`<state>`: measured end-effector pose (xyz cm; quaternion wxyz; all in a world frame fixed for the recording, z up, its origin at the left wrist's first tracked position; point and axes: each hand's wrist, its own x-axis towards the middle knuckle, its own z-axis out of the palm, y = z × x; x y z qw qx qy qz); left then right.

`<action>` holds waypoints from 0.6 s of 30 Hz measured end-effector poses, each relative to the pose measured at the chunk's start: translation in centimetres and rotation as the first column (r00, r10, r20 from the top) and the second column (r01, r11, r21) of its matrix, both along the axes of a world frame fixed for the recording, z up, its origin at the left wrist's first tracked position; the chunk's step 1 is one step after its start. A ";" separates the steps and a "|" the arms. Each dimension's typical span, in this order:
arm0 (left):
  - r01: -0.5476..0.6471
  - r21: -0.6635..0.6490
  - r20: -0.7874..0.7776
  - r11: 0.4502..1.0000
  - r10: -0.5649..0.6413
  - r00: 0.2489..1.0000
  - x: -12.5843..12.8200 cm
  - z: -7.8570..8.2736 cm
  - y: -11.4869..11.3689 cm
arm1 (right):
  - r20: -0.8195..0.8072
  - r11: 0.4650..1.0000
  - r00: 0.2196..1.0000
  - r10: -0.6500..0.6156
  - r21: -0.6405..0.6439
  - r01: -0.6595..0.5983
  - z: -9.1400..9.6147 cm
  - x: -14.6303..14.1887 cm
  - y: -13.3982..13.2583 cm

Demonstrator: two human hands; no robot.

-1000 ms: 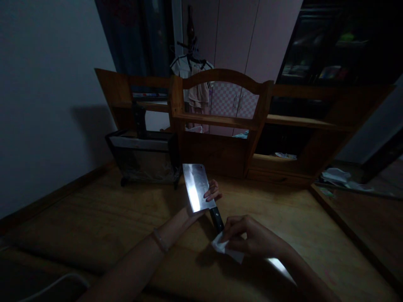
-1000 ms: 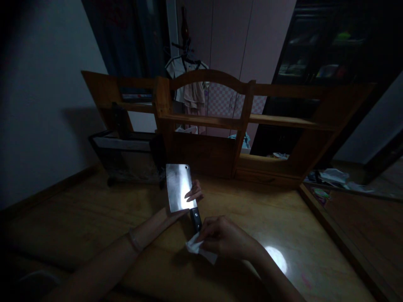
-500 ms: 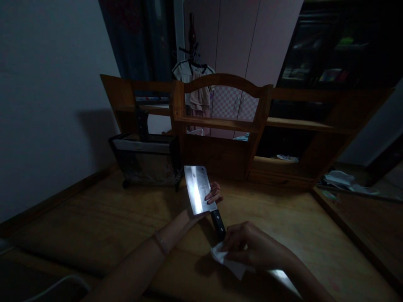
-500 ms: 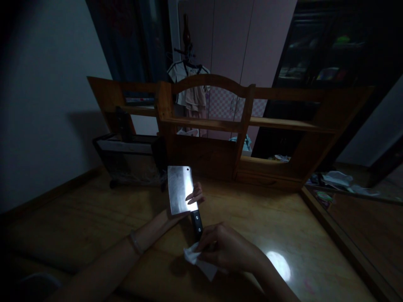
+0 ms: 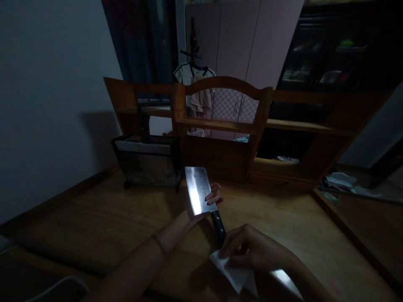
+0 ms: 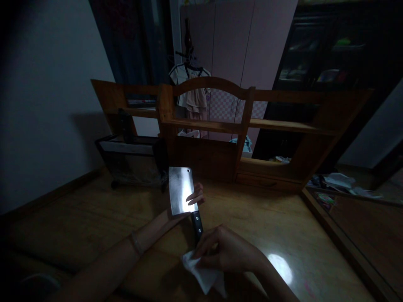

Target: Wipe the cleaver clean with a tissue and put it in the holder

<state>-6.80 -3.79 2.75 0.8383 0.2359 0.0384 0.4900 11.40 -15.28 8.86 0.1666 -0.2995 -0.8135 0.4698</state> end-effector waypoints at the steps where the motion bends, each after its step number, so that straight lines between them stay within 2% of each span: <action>1: -0.005 0.002 0.010 1.000 0.005 1.000 0.0 -0.1 0.0 | -0.035 0.999 0.999 -0.039 0.010 0.039 0.2 0.1 0.2; 3: -0.008 0.002 0.025 1.000 0.008 1.000 0.1 -0.4 0.0 | -0.154 0.975 0.968 -0.197 0.069 0.209 0.4 0.5 0.7; 5: -0.002 -0.019 0.032 1.000 0.003 0.999 0.2 -0.4 0.0 | -0.292 0.894 0.884 -0.366 0.152 0.421 0.3 0.8 1.3; 7: 0.003 -0.051 0.026 0.999 -0.002 1.000 0.3 -0.2 -0.2 | -0.361 0.811 0.820 -0.444 0.226 0.539 0.1 0.8 1.8; 9: -0.006 -0.068 0.019 0.998 0.008 1.000 0.3 0.1 -0.4 | -0.349 0.792 0.828 -0.438 0.287 0.539 -0.5 0.4 2.1; 13: 0.022 -0.056 0.003 0.998 -0.022 1.000 0.4 0.7 -0.5 | -0.294 0.808 0.888 -0.353 0.382 0.448 -1.9 -1.2 2.1; 18: 0.064 -0.034 0.032 0.997 -0.063 0.998 0.4 -0.1 -0.1 | -0.256 0.845 0.928 -0.269 0.399 0.355 -2.8 -2.4 2.0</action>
